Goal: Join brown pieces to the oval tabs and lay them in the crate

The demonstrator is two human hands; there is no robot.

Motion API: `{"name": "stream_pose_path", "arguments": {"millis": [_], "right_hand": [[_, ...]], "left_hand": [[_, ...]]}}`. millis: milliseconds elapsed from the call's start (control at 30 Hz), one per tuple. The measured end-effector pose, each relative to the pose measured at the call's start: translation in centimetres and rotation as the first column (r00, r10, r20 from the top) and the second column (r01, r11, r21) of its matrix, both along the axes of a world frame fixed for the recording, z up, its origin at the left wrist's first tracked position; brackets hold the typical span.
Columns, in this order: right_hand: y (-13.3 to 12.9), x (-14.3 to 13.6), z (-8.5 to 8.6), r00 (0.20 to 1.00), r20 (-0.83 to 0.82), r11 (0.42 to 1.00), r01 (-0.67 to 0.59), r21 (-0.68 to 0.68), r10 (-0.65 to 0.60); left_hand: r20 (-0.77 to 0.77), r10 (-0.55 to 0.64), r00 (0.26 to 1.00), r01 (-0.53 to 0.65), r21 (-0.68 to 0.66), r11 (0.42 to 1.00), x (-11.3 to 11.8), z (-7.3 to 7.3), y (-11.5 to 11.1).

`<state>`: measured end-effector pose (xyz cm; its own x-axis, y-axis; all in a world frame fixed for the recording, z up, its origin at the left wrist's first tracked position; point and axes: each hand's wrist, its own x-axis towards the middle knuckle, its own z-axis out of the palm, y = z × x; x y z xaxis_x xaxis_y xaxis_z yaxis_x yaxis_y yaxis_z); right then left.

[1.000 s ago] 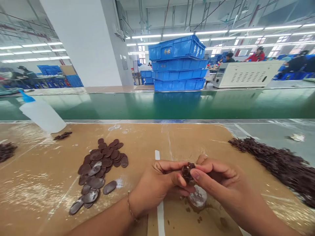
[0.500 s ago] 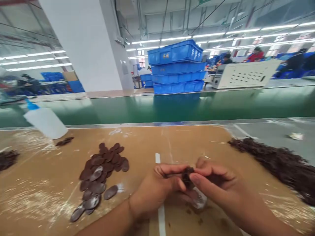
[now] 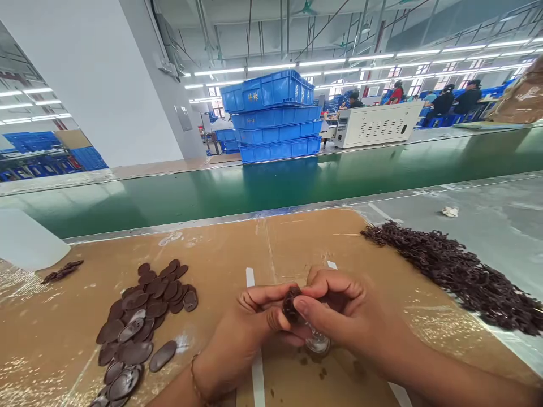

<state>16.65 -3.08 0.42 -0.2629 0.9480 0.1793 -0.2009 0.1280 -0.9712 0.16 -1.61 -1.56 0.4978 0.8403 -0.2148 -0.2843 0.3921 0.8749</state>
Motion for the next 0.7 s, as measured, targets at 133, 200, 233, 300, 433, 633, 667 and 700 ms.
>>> {"name": "stream_pose_path", "arguments": {"millis": [133, 200, 233, 300, 433, 633, 667, 700], "right_hand": [[-0.04, -0.09, -0.26, 0.999, -0.042, 1.0, -0.001, -0.022, 0.0], [-0.06, -0.06, -0.26, 0.998, -0.064, 1.0, -0.011, -0.024, 0.01], [-0.07, -0.04, -0.22, 0.998, -0.066, 1.0, -0.016, -0.024, 0.015], [-0.05, 0.01, -0.11, 0.998, -0.057, 1.0, -0.016, -0.024, 0.014], [0.0, 0.01, -0.2, 0.999, -0.037, 0.999, -0.025, -0.024, 0.024], [-0.03, 0.01, -0.34, 0.998, -0.058, 1.0, -0.029, -0.01, 0.029], [0.0, 0.02, -0.23, 0.998, -0.051, 0.999, -0.035, -0.009, 0.034], [0.03, 0.03, -0.1, 0.998, -0.046, 0.999, -0.041, -0.008, 0.04]], "left_hand": [[-0.006, -0.021, 1.0, 0.021, 0.021, 1.0, 0.02, -0.03, -0.07], [0.001, -0.026, 1.0, 0.026, 0.021, 0.999, 0.07, 0.02, -0.08], [0.007, -0.027, 1.0, 0.027, 0.018, 0.999, 0.09, 0.04, -0.08], [0.014, -0.025, 1.0, 0.025, 0.018, 1.0, 0.08, 0.03, -0.07], [0.016, -0.019, 1.0, 0.019, 0.034, 0.999, -0.04, -0.19, -0.01], [0.011, 0.011, 1.0, -0.011, 0.0, 1.0, 0.01, -0.13, 0.01], [0.012, 0.014, 1.0, -0.014, -0.003, 1.0, 0.04, -0.06, -0.01], [0.014, 0.016, 1.0, -0.016, -0.005, 1.0, 0.06, 0.01, -0.03]]}}
